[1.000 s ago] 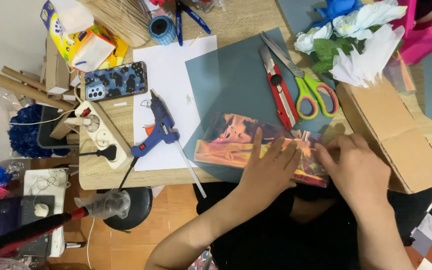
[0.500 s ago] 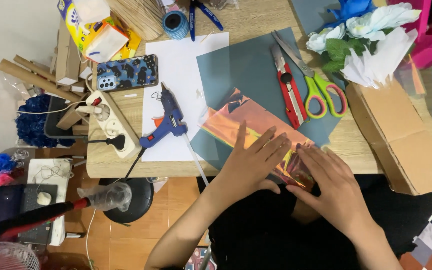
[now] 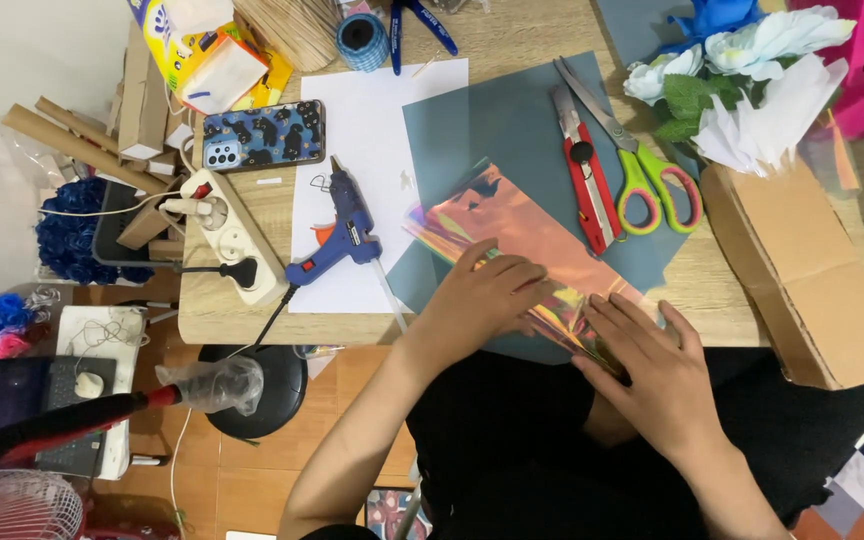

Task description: The person wraps a bouquet of artificial blue and white flowers in a cardboard box using iridescent paper. They fold the paper around the box and adjust the arrangement of the flowers and the wrapping material.

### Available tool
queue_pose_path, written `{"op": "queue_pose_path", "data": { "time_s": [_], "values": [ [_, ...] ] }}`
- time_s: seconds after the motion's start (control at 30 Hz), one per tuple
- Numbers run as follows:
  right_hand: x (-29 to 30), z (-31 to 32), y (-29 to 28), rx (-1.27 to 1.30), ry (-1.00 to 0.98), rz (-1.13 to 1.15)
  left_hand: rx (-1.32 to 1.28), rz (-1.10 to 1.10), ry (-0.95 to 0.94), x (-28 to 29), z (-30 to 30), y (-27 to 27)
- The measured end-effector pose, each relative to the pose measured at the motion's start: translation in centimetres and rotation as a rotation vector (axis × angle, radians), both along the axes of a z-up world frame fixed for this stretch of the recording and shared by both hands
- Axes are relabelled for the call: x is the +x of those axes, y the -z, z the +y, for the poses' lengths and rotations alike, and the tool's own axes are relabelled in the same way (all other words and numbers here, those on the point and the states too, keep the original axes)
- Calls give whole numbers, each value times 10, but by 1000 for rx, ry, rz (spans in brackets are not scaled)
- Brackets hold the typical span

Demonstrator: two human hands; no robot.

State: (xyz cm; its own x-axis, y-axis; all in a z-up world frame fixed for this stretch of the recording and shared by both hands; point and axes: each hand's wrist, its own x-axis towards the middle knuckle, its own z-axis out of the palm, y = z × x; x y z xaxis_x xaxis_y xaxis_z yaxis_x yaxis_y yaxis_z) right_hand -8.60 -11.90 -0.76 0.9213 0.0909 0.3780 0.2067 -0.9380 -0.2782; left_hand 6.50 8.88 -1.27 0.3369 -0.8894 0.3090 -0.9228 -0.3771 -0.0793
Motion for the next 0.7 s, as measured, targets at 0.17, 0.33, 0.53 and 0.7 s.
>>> {"op": "queue_pose_path", "data": {
  "time_s": [0.17,0.33,0.53,0.7],
  "values": [
    [-6,-1,7,-35,-28,65,36,162,39,19,25,-10],
    [-9,-5,22,-92,-89,49,143,-41,6,-4,22,-36],
    [-8,-7,19,-182,-122,60,-35,-155,203,-45,-5,-19],
    [-16,-15,33,-105,-167,60,-214,-114,220,-47,-4,-19]
  ]
}}
